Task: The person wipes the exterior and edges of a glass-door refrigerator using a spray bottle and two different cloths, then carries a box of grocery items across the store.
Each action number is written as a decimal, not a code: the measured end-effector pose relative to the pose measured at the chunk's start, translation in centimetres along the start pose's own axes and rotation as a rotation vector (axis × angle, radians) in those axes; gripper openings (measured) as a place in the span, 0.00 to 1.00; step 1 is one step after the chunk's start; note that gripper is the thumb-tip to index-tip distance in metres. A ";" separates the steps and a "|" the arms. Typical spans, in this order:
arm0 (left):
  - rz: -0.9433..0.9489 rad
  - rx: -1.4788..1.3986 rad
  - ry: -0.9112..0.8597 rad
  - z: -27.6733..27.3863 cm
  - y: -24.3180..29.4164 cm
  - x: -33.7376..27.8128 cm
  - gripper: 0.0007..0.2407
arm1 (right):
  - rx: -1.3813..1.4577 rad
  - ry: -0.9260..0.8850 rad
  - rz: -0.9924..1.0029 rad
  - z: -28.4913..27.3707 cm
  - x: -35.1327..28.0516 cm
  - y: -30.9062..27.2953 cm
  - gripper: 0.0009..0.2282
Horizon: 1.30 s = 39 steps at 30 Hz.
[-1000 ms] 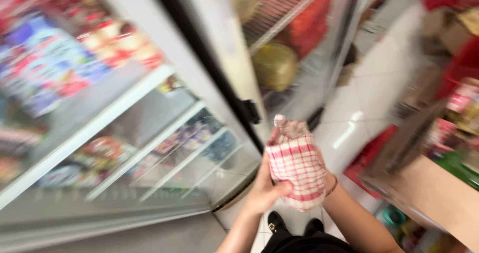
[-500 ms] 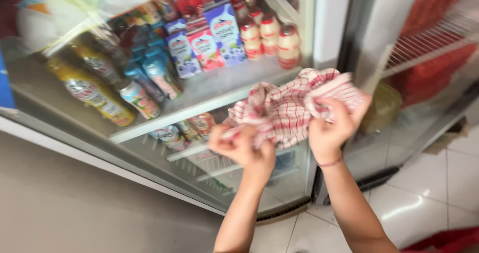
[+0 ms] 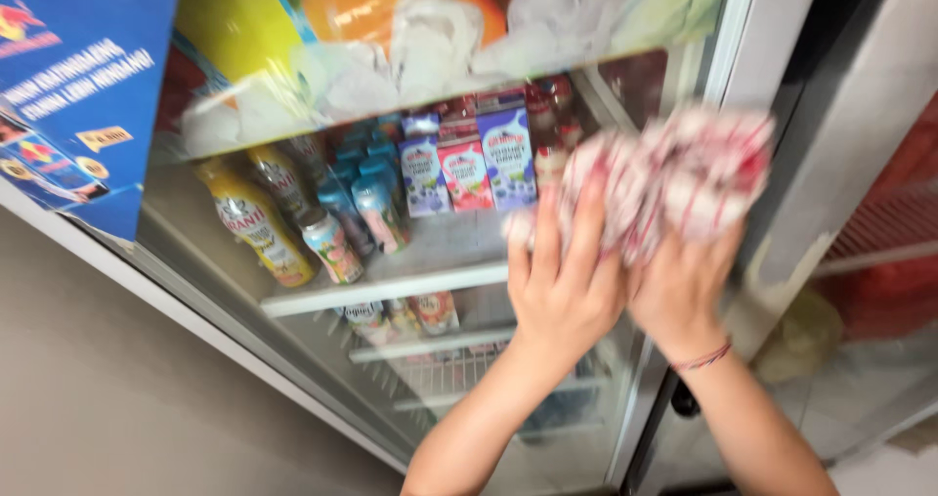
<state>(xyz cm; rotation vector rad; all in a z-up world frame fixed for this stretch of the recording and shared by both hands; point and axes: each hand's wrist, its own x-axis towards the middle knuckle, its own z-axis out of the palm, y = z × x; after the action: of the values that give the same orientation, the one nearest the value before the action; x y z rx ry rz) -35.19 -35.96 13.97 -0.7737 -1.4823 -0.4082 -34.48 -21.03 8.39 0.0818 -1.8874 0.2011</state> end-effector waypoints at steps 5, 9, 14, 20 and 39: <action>-0.025 0.049 0.091 1.1 -0.4 11.6 0.05 | -0.037 0.229 -0.130 -4.0 12.7 1.2 0.22; 0.054 0.013 0.070 0.2 -0.3 8.2 0.08 | -0.055 0.269 -0.280 -4.0 9.6 0.1 0.19; 0.118 0.043 -0.003 -1.5 -0.1 2.0 0.06 | -0.053 0.173 -0.252 -2.9 2.7 -1.4 0.22; 0.040 0.129 0.100 -0.7 -2.6 13.1 0.12 | -0.094 0.242 -0.279 -5.4 14.9 -1.8 0.22; 0.089 0.151 0.183 -6.0 -11.3 15.3 0.11 | -0.041 0.332 -0.311 -4.7 20.1 -12.5 0.25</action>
<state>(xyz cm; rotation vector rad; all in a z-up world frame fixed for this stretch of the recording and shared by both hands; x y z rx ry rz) -37.22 -44.74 31.79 -0.6622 -1.2870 -0.2882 -34.59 -31.60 30.09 0.2939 -1.5237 -0.0358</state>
